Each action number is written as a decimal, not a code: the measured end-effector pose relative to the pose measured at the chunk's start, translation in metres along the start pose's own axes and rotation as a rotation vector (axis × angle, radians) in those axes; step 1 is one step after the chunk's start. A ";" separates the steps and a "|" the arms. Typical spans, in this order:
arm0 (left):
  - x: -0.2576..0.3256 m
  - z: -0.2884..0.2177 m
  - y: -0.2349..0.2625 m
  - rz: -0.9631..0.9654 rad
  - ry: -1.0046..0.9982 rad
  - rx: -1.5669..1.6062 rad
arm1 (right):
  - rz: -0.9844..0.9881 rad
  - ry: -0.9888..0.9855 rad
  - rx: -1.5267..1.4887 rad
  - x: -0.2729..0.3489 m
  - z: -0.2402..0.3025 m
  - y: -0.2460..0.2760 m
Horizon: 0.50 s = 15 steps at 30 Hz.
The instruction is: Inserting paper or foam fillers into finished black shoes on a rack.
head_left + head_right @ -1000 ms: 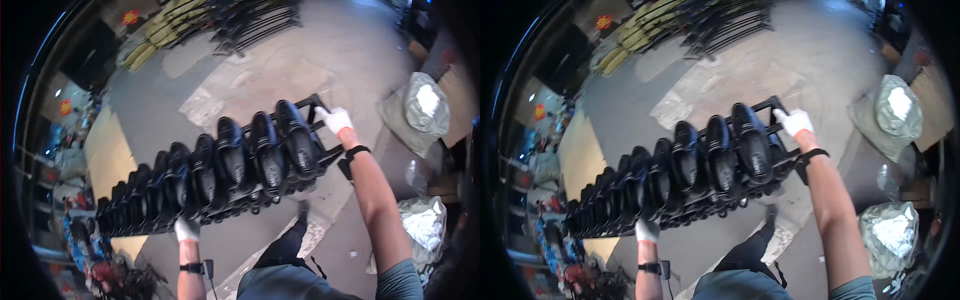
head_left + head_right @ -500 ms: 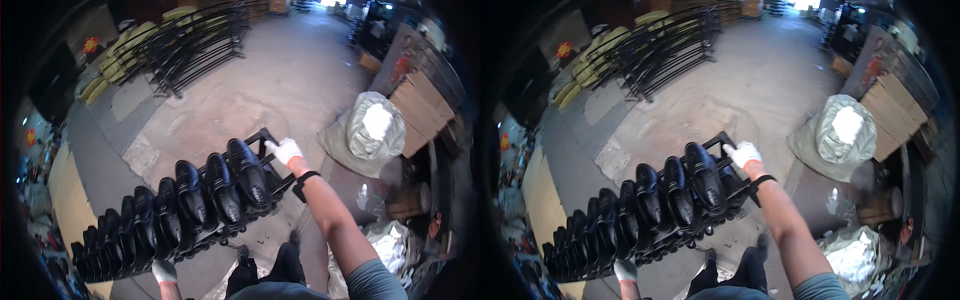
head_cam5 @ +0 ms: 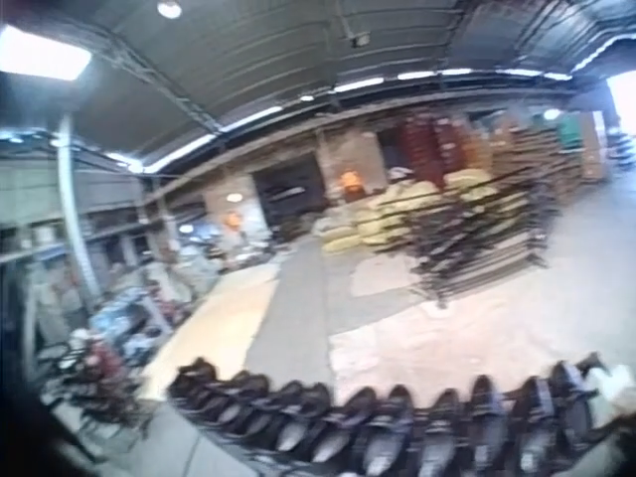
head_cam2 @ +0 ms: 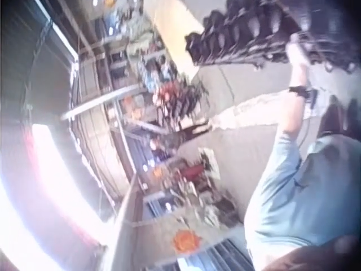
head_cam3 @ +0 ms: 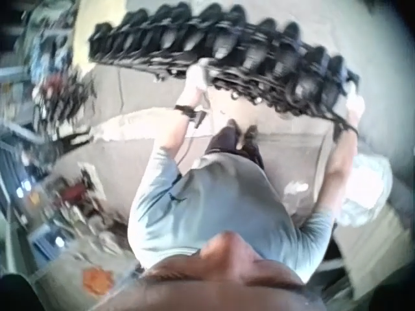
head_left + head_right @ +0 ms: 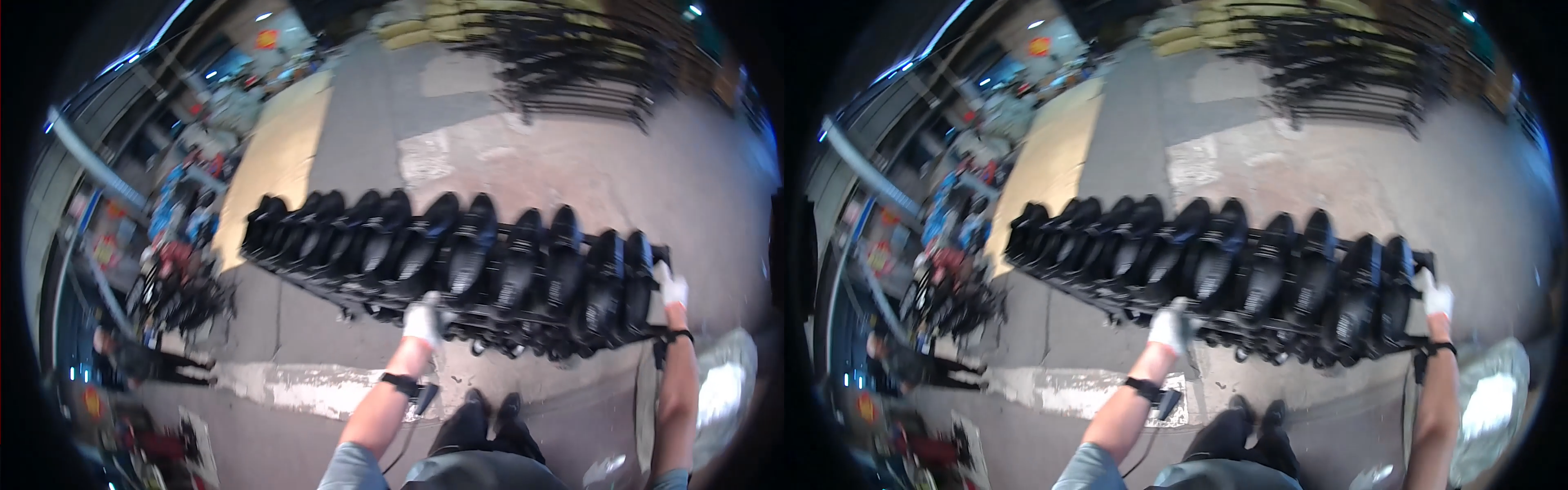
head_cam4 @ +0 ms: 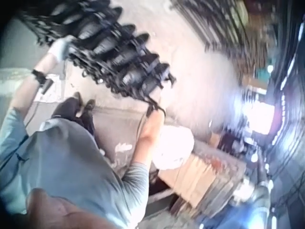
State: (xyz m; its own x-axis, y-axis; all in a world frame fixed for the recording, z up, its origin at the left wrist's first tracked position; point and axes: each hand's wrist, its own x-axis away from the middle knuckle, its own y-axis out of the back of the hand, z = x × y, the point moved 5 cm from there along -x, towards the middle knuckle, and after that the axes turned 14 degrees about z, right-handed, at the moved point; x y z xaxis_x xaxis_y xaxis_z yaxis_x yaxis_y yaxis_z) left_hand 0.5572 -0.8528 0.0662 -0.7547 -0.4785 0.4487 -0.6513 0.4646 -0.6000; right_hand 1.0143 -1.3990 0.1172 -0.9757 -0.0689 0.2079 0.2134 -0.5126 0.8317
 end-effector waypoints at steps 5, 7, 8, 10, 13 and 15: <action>0.015 0.048 -0.074 0.065 -0.158 0.097 | -0.074 0.010 -0.070 -0.084 -0.104 0.038; 0.036 0.038 -0.058 0.035 -0.227 0.064 | 0.121 0.049 0.011 -0.094 -0.047 -0.004; 0.040 0.042 -0.071 -0.038 -0.266 0.088 | 0.072 0.075 0.045 -0.101 -0.063 0.008; 0.033 0.073 -0.063 -0.083 -0.269 0.130 | 0.068 0.105 0.105 -0.123 -0.083 0.004; 0.018 0.116 -0.066 -0.125 -0.317 0.160 | 0.047 0.143 0.197 -0.161 -0.099 0.003; 0.019 0.129 -0.067 -0.153 -0.335 0.124 | 0.065 0.164 0.168 -0.185 -0.096 -0.003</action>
State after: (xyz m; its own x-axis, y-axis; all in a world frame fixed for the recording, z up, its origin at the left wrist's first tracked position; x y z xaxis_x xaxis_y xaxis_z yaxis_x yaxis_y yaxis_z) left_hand 0.5969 -0.9892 0.0290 -0.5691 -0.7615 0.3104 -0.7241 0.2852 -0.6279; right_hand 1.1897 -1.4669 0.0262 -0.9518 -0.2423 0.1882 0.2673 -0.3541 0.8962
